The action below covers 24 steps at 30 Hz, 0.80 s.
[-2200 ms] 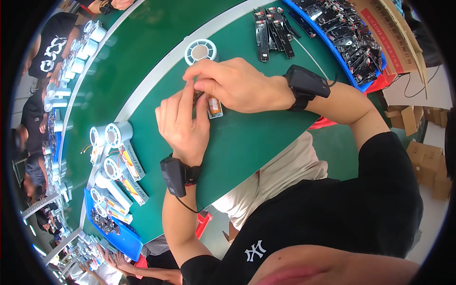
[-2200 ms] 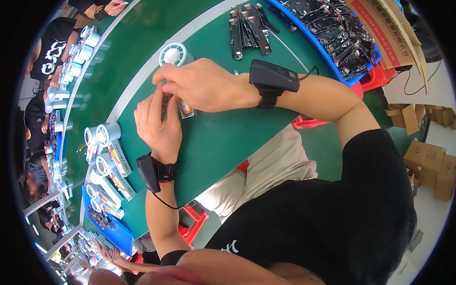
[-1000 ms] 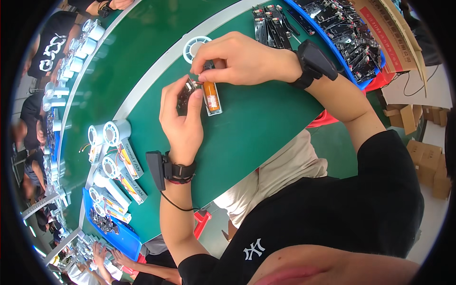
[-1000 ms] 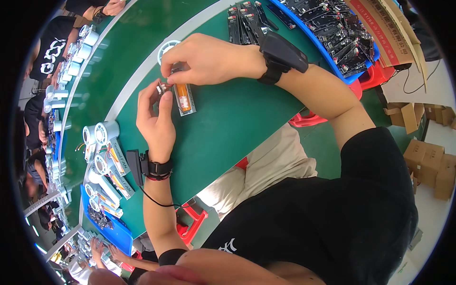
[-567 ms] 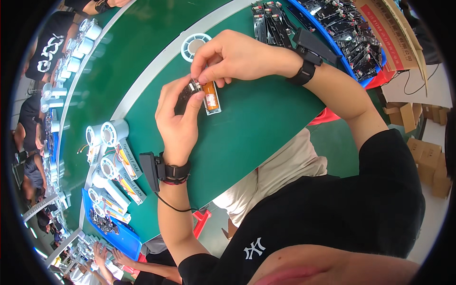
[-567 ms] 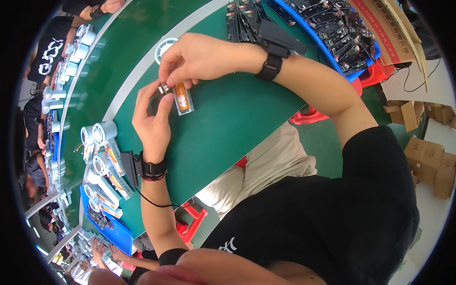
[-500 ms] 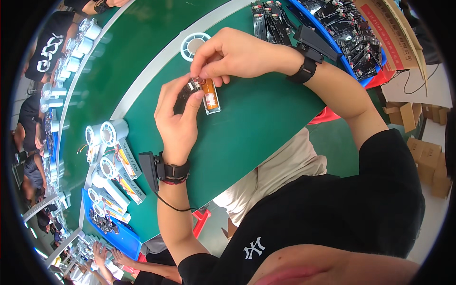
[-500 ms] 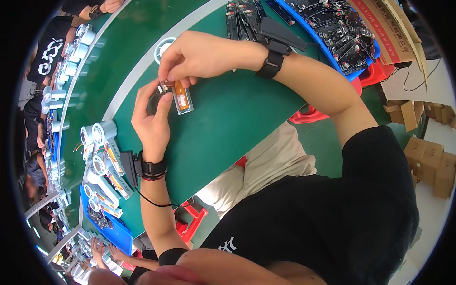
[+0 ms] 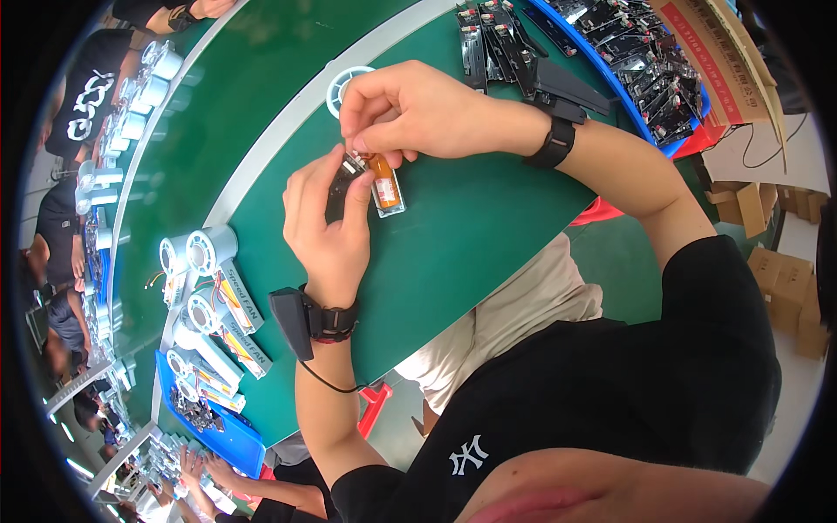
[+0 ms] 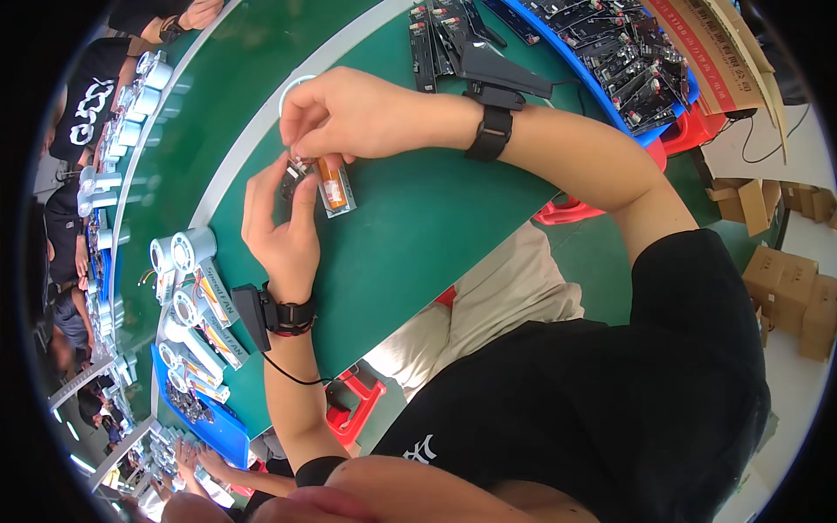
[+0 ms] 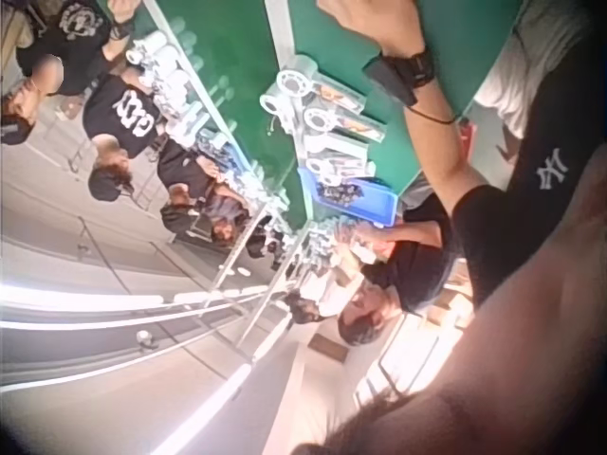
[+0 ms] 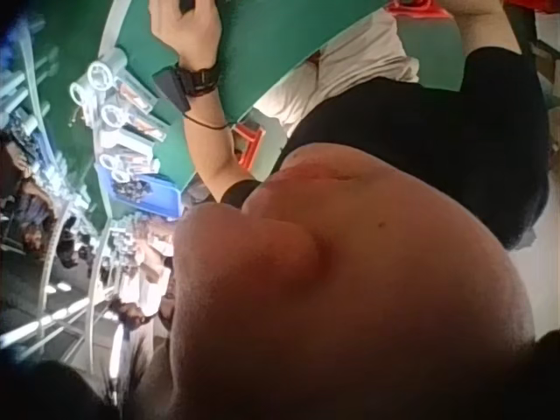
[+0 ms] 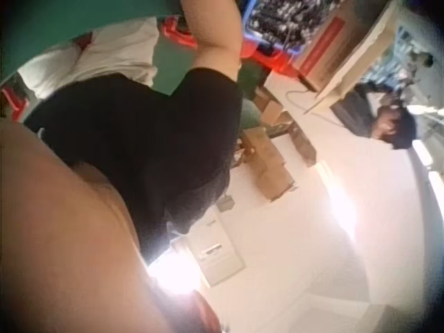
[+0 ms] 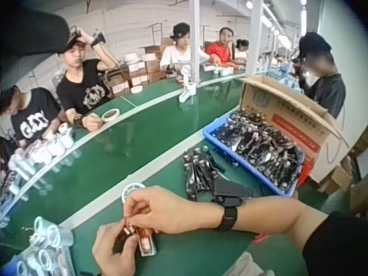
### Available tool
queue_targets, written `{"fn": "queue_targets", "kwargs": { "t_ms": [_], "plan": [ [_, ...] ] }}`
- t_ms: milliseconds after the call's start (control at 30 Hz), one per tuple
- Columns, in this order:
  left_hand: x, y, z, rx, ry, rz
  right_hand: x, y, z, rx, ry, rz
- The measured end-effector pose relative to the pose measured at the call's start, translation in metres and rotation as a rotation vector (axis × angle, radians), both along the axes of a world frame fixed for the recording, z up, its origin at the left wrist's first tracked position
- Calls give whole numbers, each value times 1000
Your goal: Assembling electronic modules by placing components on boards and securing them with tape.
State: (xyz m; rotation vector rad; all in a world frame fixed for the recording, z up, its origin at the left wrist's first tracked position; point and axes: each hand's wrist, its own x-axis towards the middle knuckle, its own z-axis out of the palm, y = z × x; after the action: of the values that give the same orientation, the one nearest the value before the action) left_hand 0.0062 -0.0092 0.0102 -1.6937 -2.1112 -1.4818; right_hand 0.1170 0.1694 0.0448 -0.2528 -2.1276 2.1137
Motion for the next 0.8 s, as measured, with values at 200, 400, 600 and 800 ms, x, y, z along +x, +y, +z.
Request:
{"fn": "queue_targets", "kwargs": {
  "t_ms": [200, 400, 600, 800],
  "plan": [
    [2, 0, -3, 80, 103, 43, 3, -16, -7, -74, 72, -111],
    [1, 1, 3, 52, 342, 108, 7, -15, -2, 155, 165, -138],
    [6, 1, 8, 23, 440, 154, 7, -17, -2, 216, 200, -137],
    [7, 7, 11, -6, 512, 142, 10, -17, -5, 193, 186, -201]
  ]
}}
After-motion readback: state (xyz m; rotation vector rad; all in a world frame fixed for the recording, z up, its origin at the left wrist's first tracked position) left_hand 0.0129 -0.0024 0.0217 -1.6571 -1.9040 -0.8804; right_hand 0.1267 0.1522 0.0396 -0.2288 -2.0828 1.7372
